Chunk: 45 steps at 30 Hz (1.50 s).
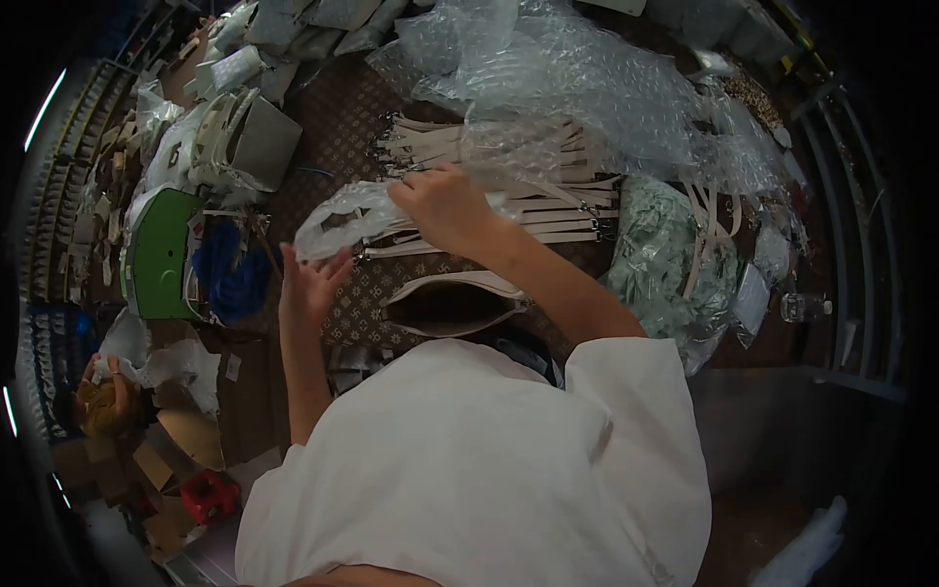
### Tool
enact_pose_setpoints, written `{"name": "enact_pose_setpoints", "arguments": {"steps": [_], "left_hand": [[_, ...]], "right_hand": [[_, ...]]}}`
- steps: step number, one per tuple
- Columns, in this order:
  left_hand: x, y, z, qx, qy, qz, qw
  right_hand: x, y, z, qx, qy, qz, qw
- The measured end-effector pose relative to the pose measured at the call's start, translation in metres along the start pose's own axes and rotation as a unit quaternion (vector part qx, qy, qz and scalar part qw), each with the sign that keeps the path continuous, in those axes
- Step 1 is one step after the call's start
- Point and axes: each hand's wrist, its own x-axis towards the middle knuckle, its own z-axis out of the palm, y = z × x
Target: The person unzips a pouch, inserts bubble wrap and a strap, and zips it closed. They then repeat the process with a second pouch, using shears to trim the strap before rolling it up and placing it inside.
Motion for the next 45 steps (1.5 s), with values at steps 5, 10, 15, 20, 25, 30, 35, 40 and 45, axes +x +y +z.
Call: {"name": "enact_pose_setpoints", "arguments": {"steps": [5,10,15,20,25,30,35,40,45], "left_hand": [[-0.027,0.028,0.042,0.491,-0.092,0.348,0.794],[-0.012,0.025,0.029,0.332,0.028,0.268,0.904],[-0.014,0.036,0.022,0.272,0.088,0.230,0.930],[-0.029,0.016,0.043,0.304,0.075,0.246,0.917],[-0.049,-0.036,0.033,0.324,-0.168,0.239,0.900],[-0.040,-0.037,0.021,0.617,-0.402,0.266,0.622],[-0.018,-0.038,0.048,0.709,-0.469,0.075,0.522],[-0.004,-0.037,0.023,0.669,-0.489,0.074,0.555],[-0.044,-0.008,0.044,0.439,-0.323,0.081,0.835]], "right_hand": [[0.015,0.002,-0.029,0.122,-0.084,-0.038,0.988],[0.018,0.014,-0.046,0.283,-0.108,0.028,0.953],[-0.025,0.072,-0.026,0.611,-0.070,0.109,0.781],[-0.049,0.016,-0.048,0.489,-0.109,0.279,0.819],[-0.112,-0.023,-0.002,0.688,0.023,0.222,0.691],[-0.123,-0.024,-0.019,0.327,-0.070,0.022,0.942],[-0.094,-0.022,-0.012,0.224,-0.349,0.062,0.908],[-0.097,-0.014,-0.022,0.231,-0.355,0.086,0.902],[-0.099,-0.025,-0.054,0.307,-0.068,0.075,0.946]]}}
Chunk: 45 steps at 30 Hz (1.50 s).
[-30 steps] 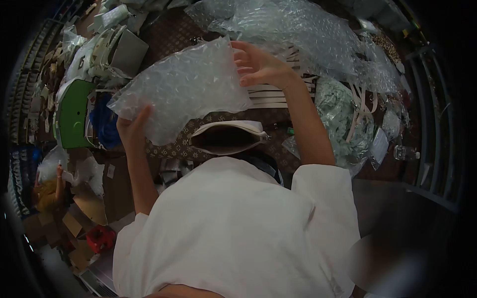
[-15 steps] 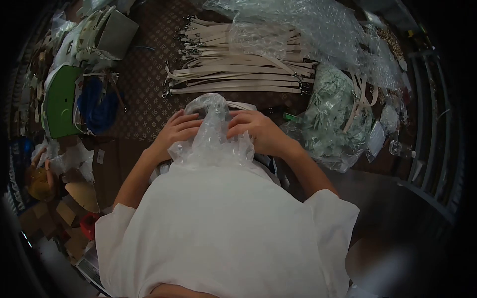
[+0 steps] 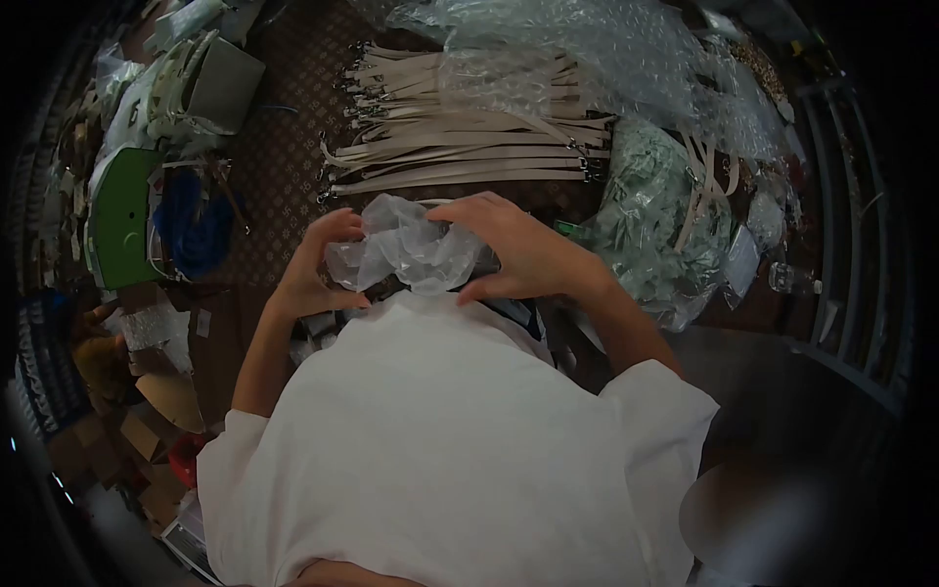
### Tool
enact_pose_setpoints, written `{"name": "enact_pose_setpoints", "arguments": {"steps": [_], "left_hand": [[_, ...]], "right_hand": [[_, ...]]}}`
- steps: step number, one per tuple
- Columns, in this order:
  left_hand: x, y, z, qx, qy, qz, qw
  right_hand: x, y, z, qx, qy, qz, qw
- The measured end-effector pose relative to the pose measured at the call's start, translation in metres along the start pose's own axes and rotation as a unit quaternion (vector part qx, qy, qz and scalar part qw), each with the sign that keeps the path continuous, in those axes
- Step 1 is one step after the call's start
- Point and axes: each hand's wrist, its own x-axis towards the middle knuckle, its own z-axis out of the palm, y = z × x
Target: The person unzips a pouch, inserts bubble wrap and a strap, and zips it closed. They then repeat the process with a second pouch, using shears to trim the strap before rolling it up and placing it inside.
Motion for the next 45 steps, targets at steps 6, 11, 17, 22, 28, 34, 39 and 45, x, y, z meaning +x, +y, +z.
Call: {"name": "enact_pose_setpoints", "arguments": {"steps": [6,11,17,22,28,34,39,45], "left_hand": [[0.012,-0.026,0.016,0.393,-0.072,0.107,0.910],[0.017,-0.002,0.018,0.399,0.035,0.172,0.900],[0.027,-0.034,0.037,0.447,-0.270,-0.047,0.851],[0.018,-0.023,0.037,0.287,-0.015,-0.043,0.957],[0.035,-0.028,0.062,0.454,-0.158,0.062,0.875],[0.048,-0.048,0.076,0.445,-0.191,0.076,0.871],[0.052,-0.055,0.089,0.451,-0.165,0.036,0.877],[0.031,-0.044,0.075,0.378,-0.161,0.030,0.911]], "right_hand": [[-0.005,0.034,0.046,-0.235,-0.221,0.119,0.939],[-0.003,0.012,0.020,-0.165,-0.053,0.009,0.985],[0.018,0.011,0.043,-0.279,-0.402,0.167,0.856],[-0.002,0.020,0.044,-0.300,-0.242,0.069,0.920],[0.001,0.015,0.052,-0.225,-0.387,0.136,0.884],[0.023,0.025,0.008,0.024,-0.223,0.163,0.961],[0.041,0.177,0.019,-0.226,-0.015,0.180,0.957],[0.031,0.238,0.057,-0.358,0.109,0.195,0.907]]}}
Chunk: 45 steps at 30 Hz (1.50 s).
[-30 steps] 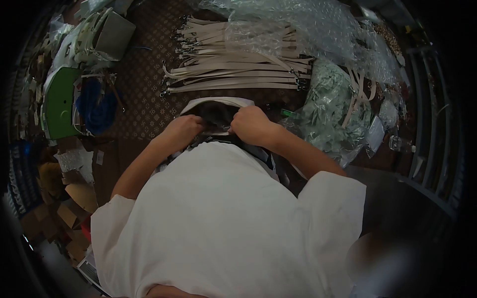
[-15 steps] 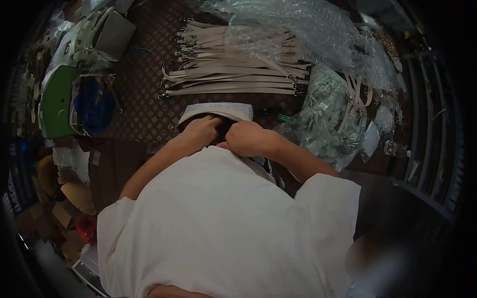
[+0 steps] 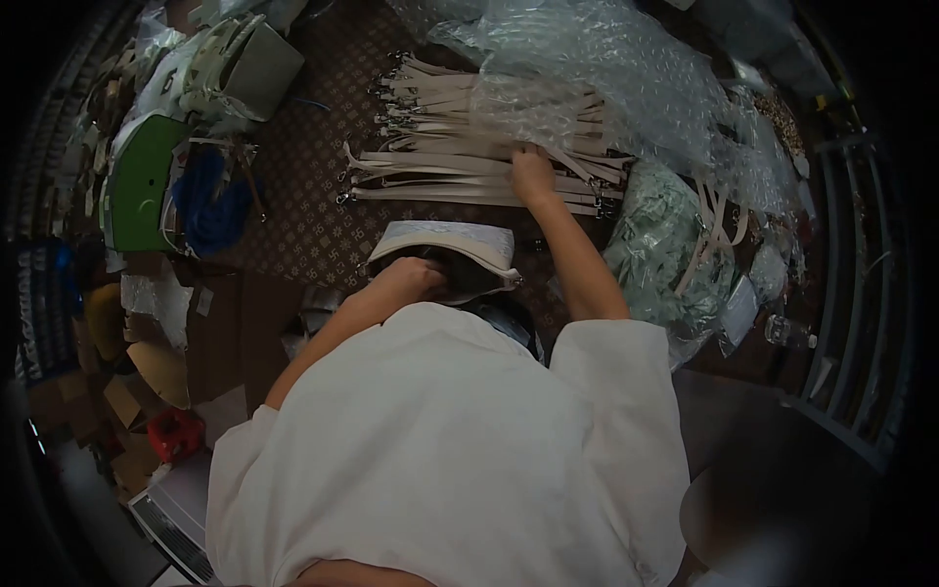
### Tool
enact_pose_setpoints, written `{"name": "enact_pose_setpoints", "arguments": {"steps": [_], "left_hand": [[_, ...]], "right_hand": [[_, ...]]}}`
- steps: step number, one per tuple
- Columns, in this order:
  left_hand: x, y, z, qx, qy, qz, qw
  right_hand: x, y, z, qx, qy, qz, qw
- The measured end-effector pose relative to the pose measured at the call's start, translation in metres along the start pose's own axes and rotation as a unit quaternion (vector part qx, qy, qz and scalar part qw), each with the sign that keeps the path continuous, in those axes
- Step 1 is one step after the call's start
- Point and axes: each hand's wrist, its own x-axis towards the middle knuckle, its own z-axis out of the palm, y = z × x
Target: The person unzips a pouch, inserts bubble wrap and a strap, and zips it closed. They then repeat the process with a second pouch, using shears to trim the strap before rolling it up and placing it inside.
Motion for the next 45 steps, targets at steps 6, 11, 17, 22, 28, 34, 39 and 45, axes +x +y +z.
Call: {"name": "enact_pose_setpoints", "arguments": {"steps": [6,11,17,22,28,34,39,45], "left_hand": [[-0.026,0.015,-0.022,-0.370,0.143,-0.050,0.916],[-0.003,0.004,-0.069,-0.049,0.468,-0.040,0.881],[-0.023,-0.008,-0.101,-0.339,0.140,-0.062,0.928],[-0.070,-0.006,-0.119,-0.461,0.084,-0.087,0.879],[-0.083,0.011,-0.114,-0.533,0.076,-0.081,0.839],[-0.094,0.019,-0.112,-0.591,0.085,-0.050,0.800],[-0.098,0.028,-0.114,-0.608,0.087,-0.035,0.788],[-0.101,0.034,-0.115,-0.624,0.089,-0.028,0.776]], "right_hand": [[-0.009,-0.019,-0.041,0.190,-0.028,-0.079,0.978],[-0.006,-0.100,-0.143,0.379,-0.121,-0.244,0.884],[0.011,-0.083,-0.211,0.410,-0.044,-0.159,0.897],[0.001,-0.019,-0.220,0.513,-0.014,0.018,0.858],[-0.010,0.002,-0.207,0.593,0.025,0.066,0.802],[-0.019,0.017,-0.207,0.613,0.013,0.079,0.786],[-0.020,0.021,-0.208,0.607,0.007,0.065,0.792],[-0.025,0.021,-0.207,0.603,0.012,0.051,0.796]]}}
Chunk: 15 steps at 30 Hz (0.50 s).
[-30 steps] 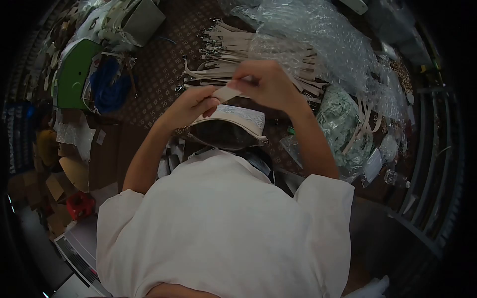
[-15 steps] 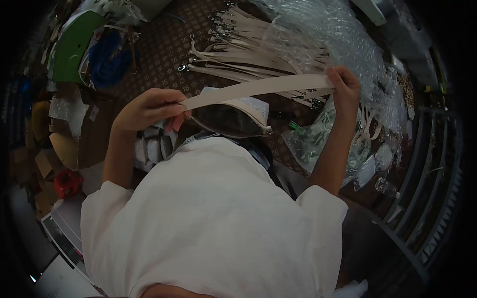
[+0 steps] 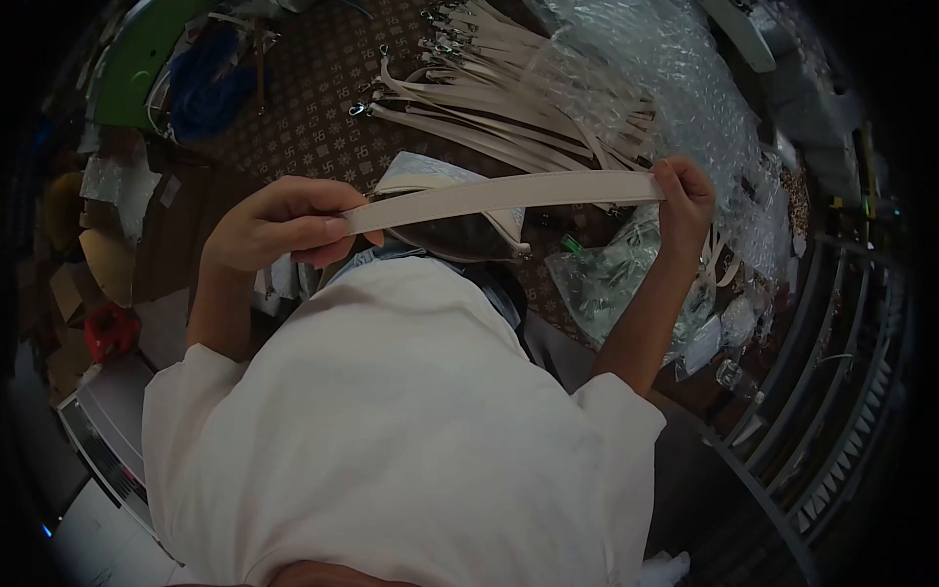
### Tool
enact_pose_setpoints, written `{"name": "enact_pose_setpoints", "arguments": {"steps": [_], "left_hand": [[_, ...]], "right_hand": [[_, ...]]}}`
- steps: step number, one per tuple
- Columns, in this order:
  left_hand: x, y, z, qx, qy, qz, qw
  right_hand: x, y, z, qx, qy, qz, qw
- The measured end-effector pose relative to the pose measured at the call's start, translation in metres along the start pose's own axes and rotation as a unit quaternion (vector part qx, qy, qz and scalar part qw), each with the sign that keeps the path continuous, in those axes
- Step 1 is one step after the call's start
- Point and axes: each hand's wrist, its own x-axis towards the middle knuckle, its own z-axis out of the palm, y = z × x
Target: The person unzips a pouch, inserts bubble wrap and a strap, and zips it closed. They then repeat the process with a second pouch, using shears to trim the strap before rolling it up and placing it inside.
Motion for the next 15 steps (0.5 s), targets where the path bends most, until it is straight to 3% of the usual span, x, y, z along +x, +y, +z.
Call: {"name": "enact_pose_setpoints", "arguments": {"steps": [5,7,8,9,10,11,13,15], "left_hand": [[0.003,0.000,0.007,0.034,0.061,0.028,0.997],[0.006,0.005,0.008,0.139,0.131,0.024,0.981],[0.012,0.003,0.008,0.140,0.120,0.024,0.983],[0.020,-0.004,0.006,0.291,0.190,0.100,0.932],[0.029,-0.008,0.007,0.428,0.251,0.177,0.850],[0.036,-0.010,0.009,0.425,0.232,0.184,0.855],[0.044,-0.012,0.009,0.322,0.326,0.215,0.863],[0.049,-0.011,0.006,0.214,0.418,0.233,0.852]], "right_hand": [[-0.007,-0.016,0.008,-0.103,-0.058,0.044,0.992],[-0.009,-0.047,0.032,-0.151,-0.274,0.065,0.948],[-0.010,-0.057,0.047,-0.128,-0.336,0.020,0.933],[-0.011,-0.067,0.064,-0.107,-0.392,-0.024,0.914],[-0.012,-0.078,0.081,-0.129,-0.364,-0.082,0.919],[-0.012,-0.085,0.096,-0.154,-0.334,-0.139,0.919],[-0.007,-0.086,0.114,-0.132,-0.240,-0.175,0.946],[0.000,-0.087,0.126,-0.136,-0.237,-0.235,0.933]]}}
